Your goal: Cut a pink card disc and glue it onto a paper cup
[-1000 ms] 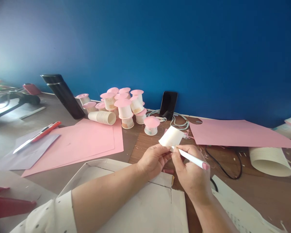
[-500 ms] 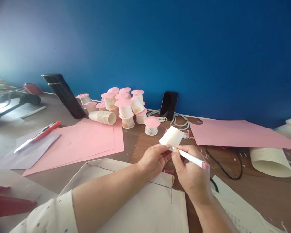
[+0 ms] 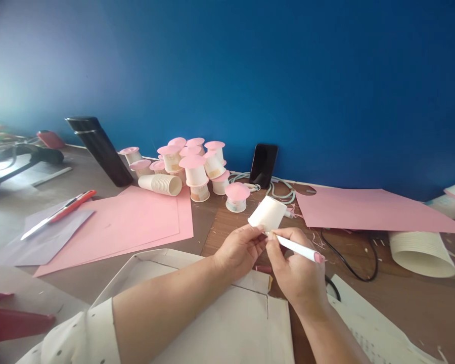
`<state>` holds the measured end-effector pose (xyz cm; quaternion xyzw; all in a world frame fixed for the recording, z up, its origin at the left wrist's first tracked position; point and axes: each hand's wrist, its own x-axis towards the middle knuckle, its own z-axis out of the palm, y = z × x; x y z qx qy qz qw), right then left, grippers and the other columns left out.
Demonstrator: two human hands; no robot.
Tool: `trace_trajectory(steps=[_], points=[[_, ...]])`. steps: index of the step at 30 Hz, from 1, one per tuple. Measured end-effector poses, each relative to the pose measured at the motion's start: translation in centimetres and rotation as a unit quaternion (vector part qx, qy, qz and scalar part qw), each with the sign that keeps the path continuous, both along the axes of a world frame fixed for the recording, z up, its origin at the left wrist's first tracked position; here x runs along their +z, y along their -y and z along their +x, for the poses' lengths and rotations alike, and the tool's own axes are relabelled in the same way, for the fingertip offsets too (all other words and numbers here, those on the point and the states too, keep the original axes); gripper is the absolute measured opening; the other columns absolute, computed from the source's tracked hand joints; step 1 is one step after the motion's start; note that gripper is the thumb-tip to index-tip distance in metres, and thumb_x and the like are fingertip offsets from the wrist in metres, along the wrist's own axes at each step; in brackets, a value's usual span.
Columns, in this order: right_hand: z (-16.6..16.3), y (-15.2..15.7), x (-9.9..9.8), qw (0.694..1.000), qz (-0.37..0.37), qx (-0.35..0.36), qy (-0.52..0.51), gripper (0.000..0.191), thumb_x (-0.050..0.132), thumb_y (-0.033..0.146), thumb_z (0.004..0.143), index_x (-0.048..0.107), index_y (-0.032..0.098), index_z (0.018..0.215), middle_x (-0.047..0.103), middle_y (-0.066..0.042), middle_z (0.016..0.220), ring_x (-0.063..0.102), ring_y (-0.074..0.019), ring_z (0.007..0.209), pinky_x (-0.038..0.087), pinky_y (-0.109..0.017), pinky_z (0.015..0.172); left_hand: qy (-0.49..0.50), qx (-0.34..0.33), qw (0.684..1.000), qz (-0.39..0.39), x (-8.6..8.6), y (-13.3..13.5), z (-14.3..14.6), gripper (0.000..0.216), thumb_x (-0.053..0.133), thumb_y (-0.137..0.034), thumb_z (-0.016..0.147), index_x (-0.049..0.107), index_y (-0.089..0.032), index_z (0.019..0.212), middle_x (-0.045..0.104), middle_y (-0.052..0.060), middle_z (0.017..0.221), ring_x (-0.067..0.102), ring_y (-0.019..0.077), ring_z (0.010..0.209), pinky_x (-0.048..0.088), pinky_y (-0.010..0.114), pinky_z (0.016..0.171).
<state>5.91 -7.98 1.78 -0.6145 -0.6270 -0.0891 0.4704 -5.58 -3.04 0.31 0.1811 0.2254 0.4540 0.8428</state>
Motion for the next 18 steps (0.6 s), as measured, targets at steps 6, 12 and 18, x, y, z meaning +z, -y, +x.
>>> trace_trajectory(steps=[6,12,18], points=[[0.6,0.1,0.2,0.995,0.074,-0.031,-0.058,0.011,0.065,0.031,0.087,0.067,0.02,0.087,0.07,-0.005,0.079,0.065,-0.0173,0.067,0.051,-0.028,0.061,0.015,-0.003,1.0,-0.019,0.7,0.3,0.0,0.007,0.069,-0.008,0.078,0.069,-0.008,0.085,0.069,0.01,0.092,0.064,0.0126,0.082,0.052,0.026,0.096],[1.1,0.0,0.3,0.993,0.077,-0.05,-0.078,0.013,0.066,0.031,0.087,0.068,0.018,0.086,0.069,-0.006,0.078,0.065,-0.018,0.068,0.052,-0.029,0.061,0.004,0.014,0.997,-0.073,1.0,0.2,-0.1,0.005,0.065,-0.006,0.082,0.068,-0.005,0.085,0.068,0.012,0.096,0.068,0.0119,0.081,0.056,0.021,0.088],[0.9,-0.2,-0.3,0.995,0.071,-0.027,-0.062,0.013,0.066,0.032,0.089,0.068,0.019,0.09,0.071,-0.006,0.082,0.067,-0.0185,0.073,0.055,-0.03,0.065,0.0,0.001,0.996,-0.093,1.1,0.2,-0.2,0.005,0.064,-0.007,0.083,0.069,-0.007,0.085,0.07,0.01,0.094,0.069,0.0114,0.08,0.056,0.021,0.086]])
